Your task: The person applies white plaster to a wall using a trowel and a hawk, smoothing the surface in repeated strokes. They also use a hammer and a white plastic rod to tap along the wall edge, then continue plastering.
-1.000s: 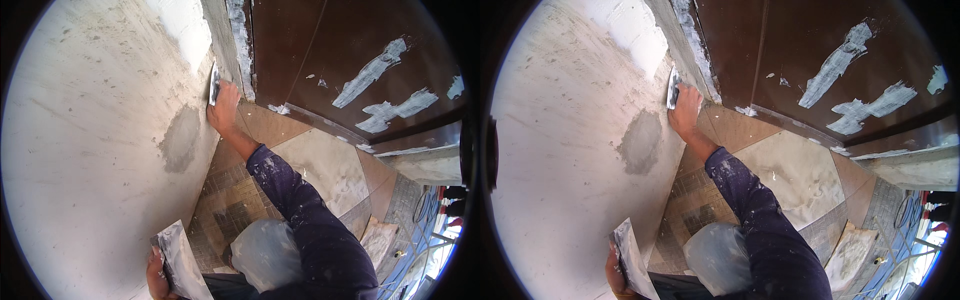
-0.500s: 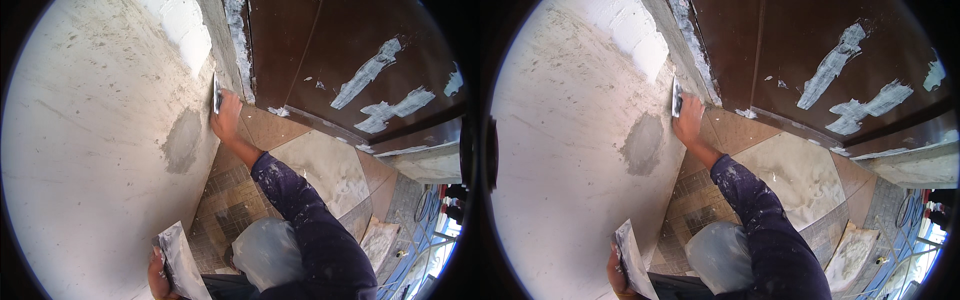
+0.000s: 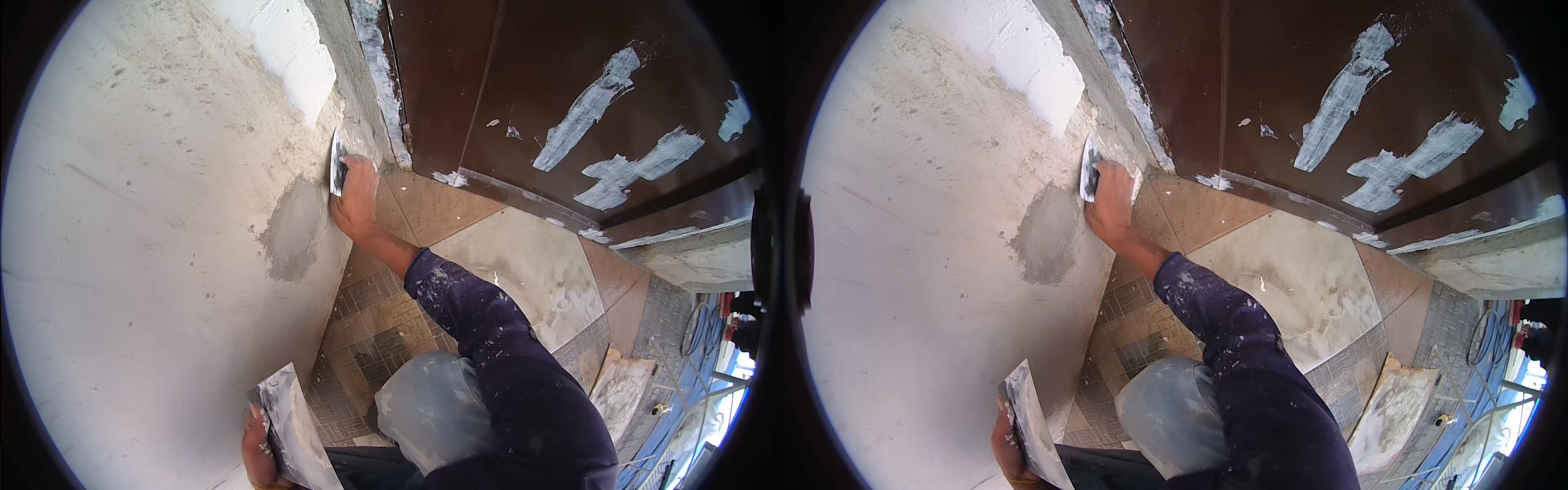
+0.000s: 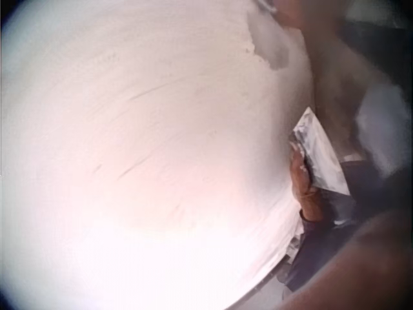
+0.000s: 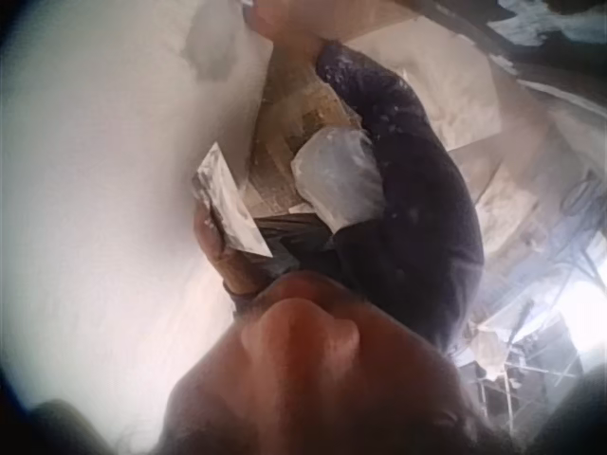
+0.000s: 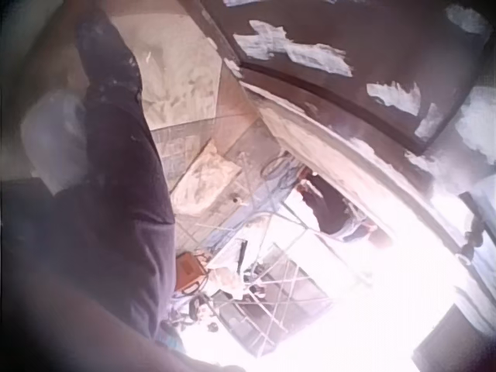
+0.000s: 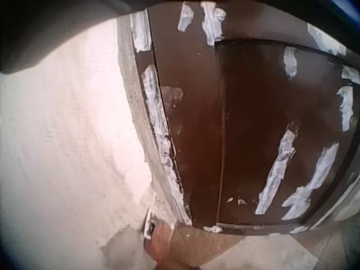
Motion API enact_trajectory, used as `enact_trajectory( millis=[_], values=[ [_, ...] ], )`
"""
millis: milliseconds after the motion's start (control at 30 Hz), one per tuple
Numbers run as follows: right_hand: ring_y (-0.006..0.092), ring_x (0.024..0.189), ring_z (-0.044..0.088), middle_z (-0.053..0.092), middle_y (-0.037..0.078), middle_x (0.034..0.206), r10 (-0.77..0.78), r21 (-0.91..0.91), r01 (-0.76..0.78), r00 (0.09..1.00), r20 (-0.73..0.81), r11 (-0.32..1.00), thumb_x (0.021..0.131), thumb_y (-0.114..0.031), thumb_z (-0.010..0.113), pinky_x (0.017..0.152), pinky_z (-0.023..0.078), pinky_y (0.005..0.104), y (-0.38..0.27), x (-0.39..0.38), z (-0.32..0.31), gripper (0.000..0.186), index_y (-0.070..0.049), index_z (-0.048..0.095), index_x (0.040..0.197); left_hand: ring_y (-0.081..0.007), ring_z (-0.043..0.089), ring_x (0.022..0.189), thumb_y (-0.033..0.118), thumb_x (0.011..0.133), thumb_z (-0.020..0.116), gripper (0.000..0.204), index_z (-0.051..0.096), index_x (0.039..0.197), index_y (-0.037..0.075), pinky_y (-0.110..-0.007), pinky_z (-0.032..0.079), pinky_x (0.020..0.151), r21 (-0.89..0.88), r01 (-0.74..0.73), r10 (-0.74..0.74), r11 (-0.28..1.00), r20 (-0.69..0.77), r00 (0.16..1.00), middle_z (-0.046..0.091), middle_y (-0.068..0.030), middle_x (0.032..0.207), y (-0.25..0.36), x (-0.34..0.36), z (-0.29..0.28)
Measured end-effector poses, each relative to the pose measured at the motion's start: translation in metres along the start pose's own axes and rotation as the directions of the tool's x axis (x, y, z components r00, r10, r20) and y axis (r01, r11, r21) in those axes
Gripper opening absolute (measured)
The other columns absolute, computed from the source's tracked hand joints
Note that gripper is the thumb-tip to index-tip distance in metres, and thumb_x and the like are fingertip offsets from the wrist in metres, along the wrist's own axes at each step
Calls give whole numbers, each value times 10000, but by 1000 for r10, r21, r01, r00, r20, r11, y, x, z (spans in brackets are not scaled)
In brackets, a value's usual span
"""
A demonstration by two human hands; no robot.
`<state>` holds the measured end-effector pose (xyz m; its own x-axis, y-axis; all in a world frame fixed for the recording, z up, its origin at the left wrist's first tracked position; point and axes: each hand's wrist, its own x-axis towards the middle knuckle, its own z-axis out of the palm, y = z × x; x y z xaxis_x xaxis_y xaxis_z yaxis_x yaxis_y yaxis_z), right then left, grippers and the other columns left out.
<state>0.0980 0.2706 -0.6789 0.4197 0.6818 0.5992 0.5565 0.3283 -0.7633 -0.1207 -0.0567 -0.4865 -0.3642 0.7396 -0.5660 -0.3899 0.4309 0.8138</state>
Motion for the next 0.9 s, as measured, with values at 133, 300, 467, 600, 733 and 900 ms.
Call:
enact_trajectory(
  millis=[133,300,467,600,733,900],
  values=[
    [420,1057,440,466,240,1143,22,-65,-17,997,71,998,695,25,589,870,331,500,-1,-5,-5,571,4,417,1239,-209,621,1050,305,991,474,464,517,1319,-21,-323,475,943,30,51,-50,998,-17,999,625,-112,1206,3,-3,0],
    [425,1085,444,467,237,1162,-128,81,125,991,40,989,698,38,603,907,331,493,-13,-34,-15,575,-4,415,1239,-212,627,1034,311,1003,470,465,521,1309,-35,-307,480,934,-22,16,-16,1000,-12,1000,635,-116,1187,1,1,-3],
    [388,985,519,502,203,1079,168,268,-239,950,264,933,850,1,574,852,414,459,16,-76,-49,368,-28,462,1200,-257,598,1090,335,1001,485,472,493,1361,30,-404,447,992,23,52,-55,998,154,987,590,-112,1268,9,19,-5],
    [377,1174,549,564,254,1246,416,-151,-466,541,731,872,877,-191,640,994,437,426,41,-81,-148,528,-35,477,1355,-318,603,1046,339,984,518,473,490,1354,45,-480,449,969,35,62,-69,997,258,964,583,-152,1244,33,30,13],
    [395,893,664,680,238,922,676,-407,-543,528,515,734,741,-210,630,780,522,475,-3,-60,-292,430,-35,635,1134,-378,608,1002,342,967,550,478,486,1347,60,-555,451,945,126,41,-97,991,478,873,577,-191,1219,70,26,60],
    [281,791,667,679,143,881,896,-45,-895,443,46,444,787,-116,601,707,535,405,-152,16,-448,313,-41,596,1091,-427,557,1150,312,991,519,434,478,1383,132,-633,361,1057,68,-583,138,809,943,301,560,-169,1295,143,-63,171]
  ],
)
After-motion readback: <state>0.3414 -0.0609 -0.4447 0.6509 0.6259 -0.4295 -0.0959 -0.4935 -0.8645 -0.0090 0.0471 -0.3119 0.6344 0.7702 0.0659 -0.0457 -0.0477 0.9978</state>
